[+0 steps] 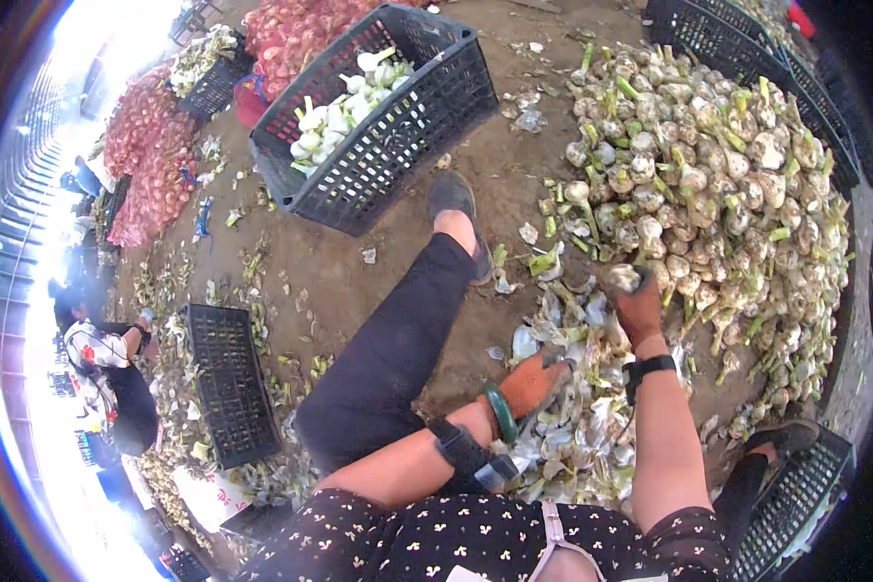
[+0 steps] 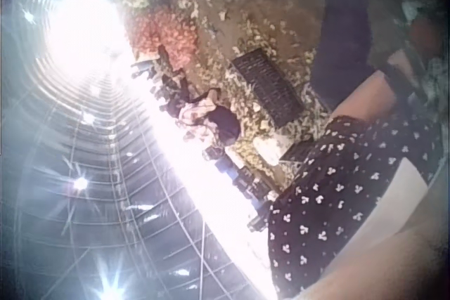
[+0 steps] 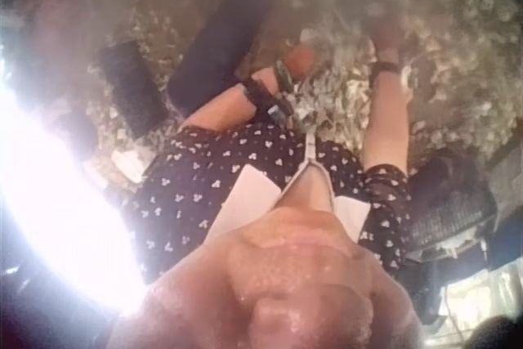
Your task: Peeling and processing garlic bulbs for agricultural distribution.
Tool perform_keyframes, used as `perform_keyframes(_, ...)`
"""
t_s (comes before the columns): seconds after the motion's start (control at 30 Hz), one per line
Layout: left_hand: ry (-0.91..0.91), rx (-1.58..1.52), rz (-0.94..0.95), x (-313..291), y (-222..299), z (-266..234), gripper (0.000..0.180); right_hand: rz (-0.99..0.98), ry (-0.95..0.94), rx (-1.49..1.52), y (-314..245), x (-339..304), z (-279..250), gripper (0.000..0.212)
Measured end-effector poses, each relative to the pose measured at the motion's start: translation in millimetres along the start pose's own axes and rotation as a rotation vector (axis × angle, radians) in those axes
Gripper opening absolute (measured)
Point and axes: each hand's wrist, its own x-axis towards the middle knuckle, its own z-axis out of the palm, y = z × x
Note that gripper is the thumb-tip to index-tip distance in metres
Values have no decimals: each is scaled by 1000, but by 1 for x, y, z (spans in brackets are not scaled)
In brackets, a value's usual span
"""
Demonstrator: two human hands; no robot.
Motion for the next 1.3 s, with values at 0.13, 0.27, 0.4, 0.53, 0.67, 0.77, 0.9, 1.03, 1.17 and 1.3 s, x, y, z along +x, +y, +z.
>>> perform_keyframes(0.13, -165, 370, 61, -3, 12, 3, 37, -208, 52, 666, -22, -65, -43, 32)
perform_keyframes(0.27, -248, -94, -131, -23, 52, 17, 34, 238, -212, 1538, -64, -133, -80, 29)
perform_keyframes(0.4, -272, -30, 115, -33, 70, 28, 34, 181, -324, 1497, -65, -180, -105, 32)
perform_keyframes(0.53, -347, 19, 190, -49, 85, 28, 28, -173, -51, 818, -71, -216, -101, 28)
perform_keyframes(0.67, -357, -265, 141, -61, 85, 30, 20, 37, -161, 1343, -101, -249, -110, 42)
perform_keyframes(0.77, -322, -230, 89, -59, 87, 28, 19, -114, -56, 1061, -104, -254, -103, 50)
perform_keyframes(0.9, -344, -219, 178, -60, 89, 23, 19, -201, 4, 916, -105, -259, -102, 53)
perform_keyframes(1.03, -321, -25, 279, -63, 92, 18, 18, -197, 3, 839, -105, -262, -104, 53)
perform_keyframes(1.17, -120, 198, 382, -57, 85, 23, 21, -201, 118, 713, -111, -263, -96, 48)
perform_keyframes(1.3, -61, 326, 532, -51, 79, 24, 22, 64, -130, 1280, -109, -252, -106, 36)
